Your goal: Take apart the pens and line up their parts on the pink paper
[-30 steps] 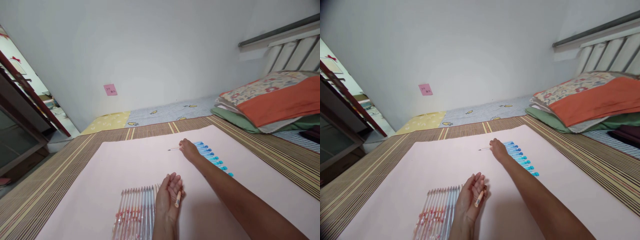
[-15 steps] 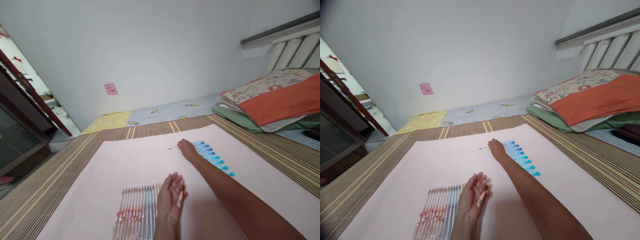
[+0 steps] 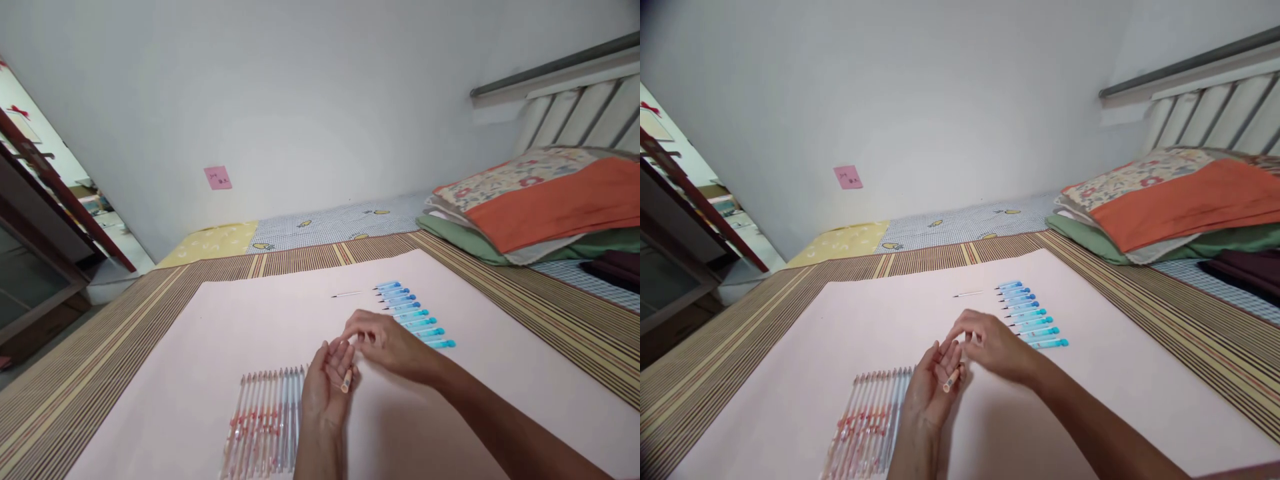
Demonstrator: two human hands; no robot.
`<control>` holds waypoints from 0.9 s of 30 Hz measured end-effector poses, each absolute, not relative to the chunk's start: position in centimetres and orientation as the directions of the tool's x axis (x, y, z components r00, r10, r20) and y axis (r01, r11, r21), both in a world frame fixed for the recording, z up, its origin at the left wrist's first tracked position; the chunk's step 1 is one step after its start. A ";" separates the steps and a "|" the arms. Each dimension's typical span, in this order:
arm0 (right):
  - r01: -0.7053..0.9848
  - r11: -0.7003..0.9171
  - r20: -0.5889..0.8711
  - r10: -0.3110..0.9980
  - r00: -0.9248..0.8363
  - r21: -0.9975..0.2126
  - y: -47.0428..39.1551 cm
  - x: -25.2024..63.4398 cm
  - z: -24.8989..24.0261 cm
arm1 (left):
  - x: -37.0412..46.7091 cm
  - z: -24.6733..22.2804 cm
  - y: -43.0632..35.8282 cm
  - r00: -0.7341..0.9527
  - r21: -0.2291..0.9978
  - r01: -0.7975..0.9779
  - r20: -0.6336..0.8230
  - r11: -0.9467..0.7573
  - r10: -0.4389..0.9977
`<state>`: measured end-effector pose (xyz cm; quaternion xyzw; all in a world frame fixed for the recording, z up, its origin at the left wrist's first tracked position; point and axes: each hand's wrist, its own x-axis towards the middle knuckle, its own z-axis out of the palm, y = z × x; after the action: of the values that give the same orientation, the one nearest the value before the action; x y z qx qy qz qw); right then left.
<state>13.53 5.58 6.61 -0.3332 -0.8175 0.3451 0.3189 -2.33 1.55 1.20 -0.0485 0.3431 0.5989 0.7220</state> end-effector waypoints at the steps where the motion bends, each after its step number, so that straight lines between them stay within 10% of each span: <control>1: 0.322 0.564 0.291 0.739 -0.608 -0.760 4.2 13.5 6.6 | -2.4 1.2 1.6 0.057 0.338 -0.899 -0.543 0.280 0.838; 11: 0.343 0.624 0.397 0.743 -0.540 -0.702 2.3 11.4 3.5 | -3.1 1.9 1.5 0.114 0.289 -0.911 -0.510 0.294 0.853; 18: 0.091 0.228 0.197 0.944 -0.264 -0.969 8.8 11.9 3.0 | -4.9 2.2 1.6 0.104 0.358 -0.885 -0.469 0.297 0.877; 27: -0.172 -0.059 -0.011 0.963 -0.270 -0.983 11.0 11.6 1.9 | -3.9 2.0 1.6 0.008 0.438 -0.847 -0.553 0.300 0.833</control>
<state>11.60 11.04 1.88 -0.3898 -0.5074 0.6146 0.4614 -3.89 1.60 2.04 -0.0095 0.3817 0.5917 0.7100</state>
